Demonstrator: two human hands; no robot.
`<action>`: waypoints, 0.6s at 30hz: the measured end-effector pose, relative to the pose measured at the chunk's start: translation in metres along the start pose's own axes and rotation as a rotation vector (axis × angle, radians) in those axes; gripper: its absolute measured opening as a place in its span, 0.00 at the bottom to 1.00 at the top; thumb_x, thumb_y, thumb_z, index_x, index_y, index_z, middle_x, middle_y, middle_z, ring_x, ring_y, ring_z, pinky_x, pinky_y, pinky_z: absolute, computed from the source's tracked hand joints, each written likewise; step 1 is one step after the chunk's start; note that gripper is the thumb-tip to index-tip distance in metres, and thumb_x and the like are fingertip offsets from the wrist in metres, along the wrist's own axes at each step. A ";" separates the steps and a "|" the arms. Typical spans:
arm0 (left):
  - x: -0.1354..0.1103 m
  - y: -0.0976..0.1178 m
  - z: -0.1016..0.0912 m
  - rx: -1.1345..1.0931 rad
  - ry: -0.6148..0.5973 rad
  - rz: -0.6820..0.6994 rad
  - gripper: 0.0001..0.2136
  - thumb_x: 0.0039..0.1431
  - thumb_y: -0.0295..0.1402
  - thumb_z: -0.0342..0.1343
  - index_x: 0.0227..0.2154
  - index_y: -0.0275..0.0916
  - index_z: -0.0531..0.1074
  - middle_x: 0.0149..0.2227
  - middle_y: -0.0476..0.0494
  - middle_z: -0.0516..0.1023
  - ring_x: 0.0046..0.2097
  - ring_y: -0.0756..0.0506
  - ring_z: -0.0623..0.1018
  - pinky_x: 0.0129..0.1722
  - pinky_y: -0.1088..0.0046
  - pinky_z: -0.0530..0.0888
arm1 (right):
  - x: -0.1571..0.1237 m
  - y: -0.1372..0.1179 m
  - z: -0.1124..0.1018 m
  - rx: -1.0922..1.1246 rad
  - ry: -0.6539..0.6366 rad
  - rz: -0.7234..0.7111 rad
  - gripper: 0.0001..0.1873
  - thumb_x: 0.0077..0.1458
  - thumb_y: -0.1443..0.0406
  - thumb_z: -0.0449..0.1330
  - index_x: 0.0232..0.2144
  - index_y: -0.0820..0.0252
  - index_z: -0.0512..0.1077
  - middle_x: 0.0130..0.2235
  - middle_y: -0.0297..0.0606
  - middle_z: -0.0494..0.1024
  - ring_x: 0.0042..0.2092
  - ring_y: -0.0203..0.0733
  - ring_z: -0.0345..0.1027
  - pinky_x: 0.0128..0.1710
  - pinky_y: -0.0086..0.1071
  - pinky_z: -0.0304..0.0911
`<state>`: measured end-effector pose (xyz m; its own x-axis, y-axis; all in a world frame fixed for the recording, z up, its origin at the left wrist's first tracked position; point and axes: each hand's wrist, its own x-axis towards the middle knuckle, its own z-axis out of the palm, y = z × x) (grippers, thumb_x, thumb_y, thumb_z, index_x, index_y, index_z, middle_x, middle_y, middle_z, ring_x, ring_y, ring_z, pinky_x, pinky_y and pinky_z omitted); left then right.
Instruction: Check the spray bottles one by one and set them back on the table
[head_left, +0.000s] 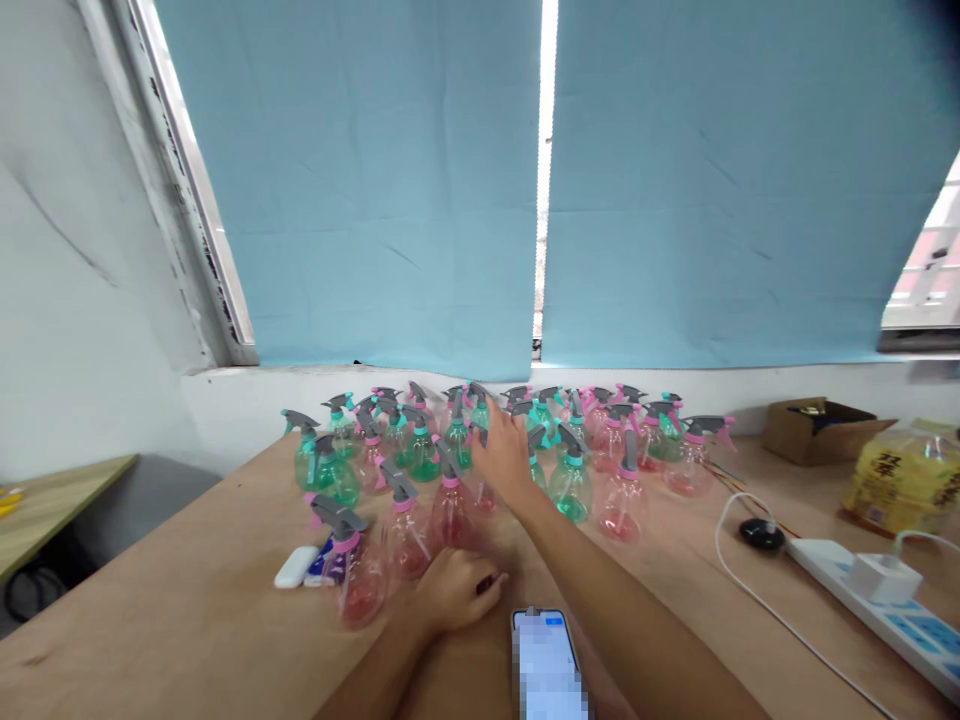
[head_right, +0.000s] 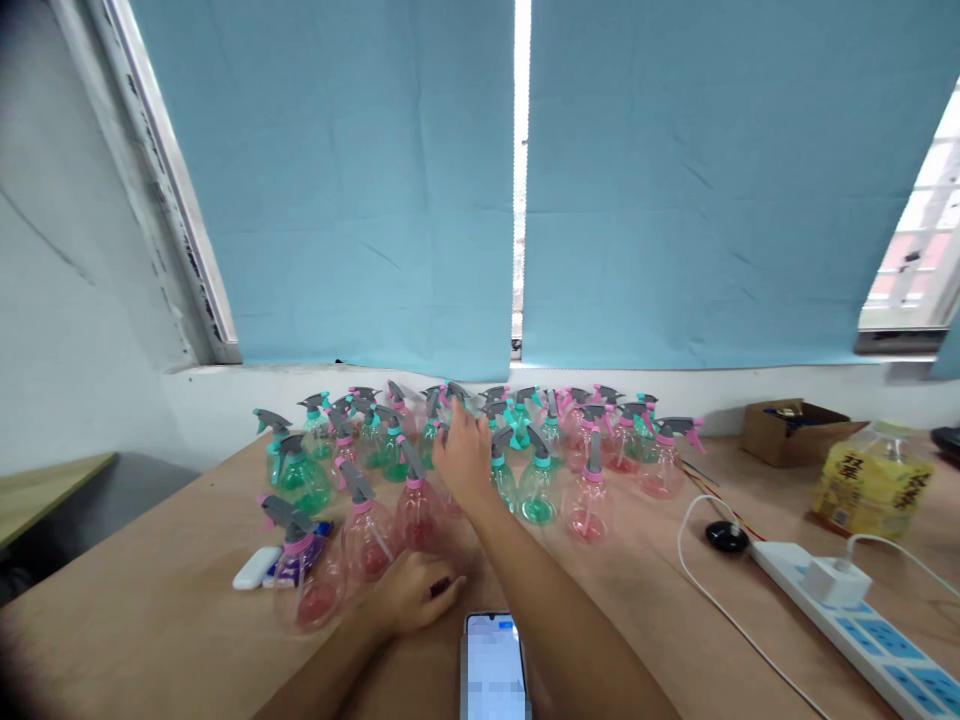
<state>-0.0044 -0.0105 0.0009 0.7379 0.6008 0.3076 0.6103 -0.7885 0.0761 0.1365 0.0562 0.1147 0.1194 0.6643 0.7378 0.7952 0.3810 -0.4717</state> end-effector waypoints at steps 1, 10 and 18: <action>0.000 0.000 -0.001 0.007 0.000 -0.001 0.17 0.66 0.37 0.47 0.23 0.39 0.72 0.23 0.46 0.76 0.25 0.49 0.72 0.24 0.73 0.58 | 0.006 0.001 0.000 -0.084 -0.071 0.000 0.24 0.57 0.65 0.56 0.56 0.63 0.65 0.41 0.51 0.77 0.50 0.57 0.63 0.50 0.45 0.54; 0.000 0.002 -0.004 0.015 -0.014 0.013 0.17 0.67 0.36 0.47 0.23 0.38 0.71 0.24 0.47 0.77 0.26 0.50 0.72 0.25 0.72 0.56 | 0.018 0.005 0.001 -0.310 -0.302 -0.037 0.10 0.58 0.63 0.57 0.35 0.62 0.76 0.35 0.52 0.79 0.43 0.55 0.69 0.40 0.39 0.58; -0.001 -0.002 0.002 0.016 -0.002 -0.018 0.17 0.66 0.38 0.47 0.23 0.38 0.71 0.24 0.47 0.77 0.25 0.50 0.71 0.24 0.72 0.55 | 0.043 0.001 -0.049 0.225 0.192 -0.061 0.14 0.61 0.60 0.56 0.43 0.59 0.75 0.38 0.43 0.78 0.41 0.47 0.67 0.44 0.38 0.59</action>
<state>-0.0057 -0.0097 -0.0015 0.7272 0.6154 0.3041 0.6283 -0.7751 0.0663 0.1714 0.0533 0.1696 0.2030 0.5100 0.8359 0.6555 0.5634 -0.5029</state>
